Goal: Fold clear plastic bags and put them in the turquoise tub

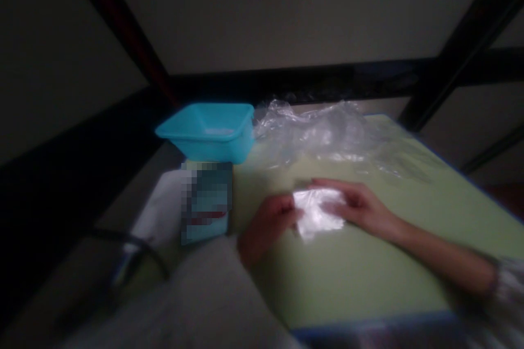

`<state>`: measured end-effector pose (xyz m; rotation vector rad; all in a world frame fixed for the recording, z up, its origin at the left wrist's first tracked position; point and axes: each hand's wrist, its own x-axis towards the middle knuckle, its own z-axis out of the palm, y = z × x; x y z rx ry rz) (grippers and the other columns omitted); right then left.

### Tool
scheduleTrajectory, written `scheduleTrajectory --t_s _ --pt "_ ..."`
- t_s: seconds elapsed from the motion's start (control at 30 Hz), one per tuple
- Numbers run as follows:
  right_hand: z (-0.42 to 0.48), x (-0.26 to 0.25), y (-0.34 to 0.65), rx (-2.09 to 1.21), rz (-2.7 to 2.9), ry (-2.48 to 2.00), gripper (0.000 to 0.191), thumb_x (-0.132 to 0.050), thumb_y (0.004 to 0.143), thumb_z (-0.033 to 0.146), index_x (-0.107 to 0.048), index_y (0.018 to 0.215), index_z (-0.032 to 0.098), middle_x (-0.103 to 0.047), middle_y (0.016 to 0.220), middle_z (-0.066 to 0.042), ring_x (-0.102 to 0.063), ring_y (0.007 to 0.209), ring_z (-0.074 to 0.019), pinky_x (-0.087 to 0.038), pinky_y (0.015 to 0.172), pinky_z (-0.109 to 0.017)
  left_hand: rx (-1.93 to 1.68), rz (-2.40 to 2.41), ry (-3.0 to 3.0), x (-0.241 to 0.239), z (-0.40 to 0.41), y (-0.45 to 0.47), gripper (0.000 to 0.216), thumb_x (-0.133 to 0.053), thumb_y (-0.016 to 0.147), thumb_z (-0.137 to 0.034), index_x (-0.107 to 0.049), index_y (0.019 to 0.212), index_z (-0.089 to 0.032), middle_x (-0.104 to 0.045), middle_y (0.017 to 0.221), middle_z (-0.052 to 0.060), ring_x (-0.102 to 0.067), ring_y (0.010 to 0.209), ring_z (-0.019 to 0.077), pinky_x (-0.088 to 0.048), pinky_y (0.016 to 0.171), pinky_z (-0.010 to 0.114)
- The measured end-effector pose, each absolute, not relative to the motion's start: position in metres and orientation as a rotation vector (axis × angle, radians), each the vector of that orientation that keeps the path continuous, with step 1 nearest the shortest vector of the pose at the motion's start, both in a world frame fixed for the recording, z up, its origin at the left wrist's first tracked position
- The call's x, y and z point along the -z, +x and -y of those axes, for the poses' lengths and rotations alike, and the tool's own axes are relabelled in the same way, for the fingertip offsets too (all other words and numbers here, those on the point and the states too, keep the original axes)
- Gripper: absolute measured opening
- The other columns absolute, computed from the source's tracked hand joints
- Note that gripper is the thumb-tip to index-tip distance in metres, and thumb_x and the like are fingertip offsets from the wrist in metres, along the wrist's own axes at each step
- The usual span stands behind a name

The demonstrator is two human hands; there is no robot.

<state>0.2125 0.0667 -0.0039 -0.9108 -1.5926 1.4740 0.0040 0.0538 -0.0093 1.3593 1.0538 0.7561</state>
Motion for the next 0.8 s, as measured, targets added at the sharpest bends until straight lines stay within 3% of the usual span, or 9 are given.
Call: scheduleTrajectory --t_s 0.1,0.23,0.4,0.6,0.8 --pt "-0.068 0.005 0.211 -1.604 1.429 -0.824 0.043 -0.069 0.078 0.032 -0.062 0.121 0.027 -0.066 0.12 -0.005 -0.065 0.094 -0.0153 -0.052 0.083 -0.031 -0.782 -1.051 1.358 0.008 -0.053 0.004 0.018 -0.057 0.073 -0.03 -0.053 0.062 -0.015 -0.058 0.065 0.001 -0.058 0.071 0.0167 -0.044 0.071 0.029" --pt "-0.068 0.008 0.21 -1.714 1.268 -0.78 0.042 -0.063 0.083 0.039 -0.06 0.123 0.026 -0.068 0.114 -0.007 -0.065 0.095 -0.0173 -0.048 0.089 -0.035 -0.811 -1.088 1.373 0.006 -0.053 0.005 0.02 -0.056 0.075 -0.031 -0.053 0.063 -0.015 -0.061 0.069 0.003 -0.059 0.075 0.0185 -0.045 0.07 0.029" --pt "-0.068 0.012 0.213 -1.688 1.317 -0.883 0.051 -0.06 0.084 0.039 -0.052 0.133 0.026 -0.069 0.104 -0.005 -0.063 0.083 -0.0165 -0.049 0.076 -0.03 -0.823 -1.099 1.379 0.007 -0.054 0.006 0.019 -0.057 0.075 -0.031 -0.057 0.066 -0.014 -0.065 0.075 0.005 -0.059 0.074 0.0174 -0.044 0.069 0.029" --pt "-0.068 0.016 0.213 -1.654 1.339 -0.873 0.051 -0.06 0.085 0.043 -0.051 0.133 0.029 -0.067 0.088 -0.002 -0.056 0.07 -0.0133 -0.044 0.062 -0.024 -0.817 -1.105 1.368 0.013 -0.056 0.005 0.022 -0.058 0.074 -0.032 -0.054 0.062 -0.014 -0.061 0.068 0.004 -0.058 0.072 0.017 -0.043 0.065 0.027" --pt "-0.069 0.017 0.213 -1.607 1.417 -0.868 0.046 -0.059 0.086 0.042 -0.054 0.13 0.032 -0.067 0.091 0.0 -0.05 0.062 -0.0105 -0.04 0.055 -0.022 -0.807 -1.103 1.372 0.009 -0.053 0.005 0.022 -0.057 0.074 -0.033 -0.052 0.062 -0.015 -0.058 0.066 0.003 -0.056 0.071 0.0166 -0.043 0.064 0.027"
